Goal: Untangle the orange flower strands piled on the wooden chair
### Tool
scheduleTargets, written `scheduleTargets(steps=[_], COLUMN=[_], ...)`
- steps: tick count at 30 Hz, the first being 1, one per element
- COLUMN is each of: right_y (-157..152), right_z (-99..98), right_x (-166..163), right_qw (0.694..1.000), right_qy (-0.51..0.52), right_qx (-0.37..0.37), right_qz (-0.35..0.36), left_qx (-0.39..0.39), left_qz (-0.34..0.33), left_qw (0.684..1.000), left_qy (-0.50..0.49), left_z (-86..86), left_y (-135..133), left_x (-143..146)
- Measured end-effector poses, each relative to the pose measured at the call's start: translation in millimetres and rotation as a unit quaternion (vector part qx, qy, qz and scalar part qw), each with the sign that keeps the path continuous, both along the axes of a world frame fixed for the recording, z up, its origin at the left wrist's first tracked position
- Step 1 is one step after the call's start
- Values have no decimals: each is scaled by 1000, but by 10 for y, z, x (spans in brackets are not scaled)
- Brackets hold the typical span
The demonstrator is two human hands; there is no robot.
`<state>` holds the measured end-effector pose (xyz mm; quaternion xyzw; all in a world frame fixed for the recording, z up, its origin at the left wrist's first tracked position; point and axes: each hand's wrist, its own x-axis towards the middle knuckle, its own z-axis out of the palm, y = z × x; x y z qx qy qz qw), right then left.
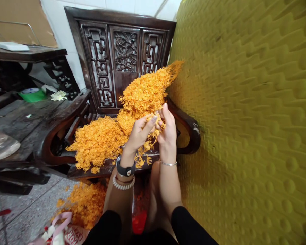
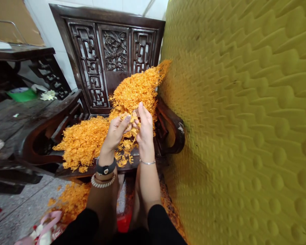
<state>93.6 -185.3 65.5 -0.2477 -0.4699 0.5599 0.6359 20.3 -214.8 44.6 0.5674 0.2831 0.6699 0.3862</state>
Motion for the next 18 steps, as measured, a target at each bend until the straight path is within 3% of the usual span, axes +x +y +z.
scheduleTargets(steps=[4, 7, 9, 11, 14, 18], right_y=[22, 113, 168, 180, 116, 11], right_z=[29, 51, 65, 77, 84, 61], right_x=[50, 155, 211, 217, 145, 45], right_qw=[992, 979, 972, 972, 986, 992], right_qy=[110, 185, 211, 207, 120, -15], right_qx=[-7, 34, 56, 76, 98, 128], right_qz=[62, 84, 86, 86, 52, -5], left_qx=[-32, 10, 37, 28, -28, -31], left_qz=[-50, -70, -86, -84, -32, 60], left_qw=[973, 925, 909, 931, 977, 998], left_qy=[-222, -373, -405, -355, -207, -6], left_z=[-38, -32, -28, -34, -55, -65], left_y=[82, 112, 118, 113, 89, 35], left_x=[32, -68, -159, -214, -188, -88])
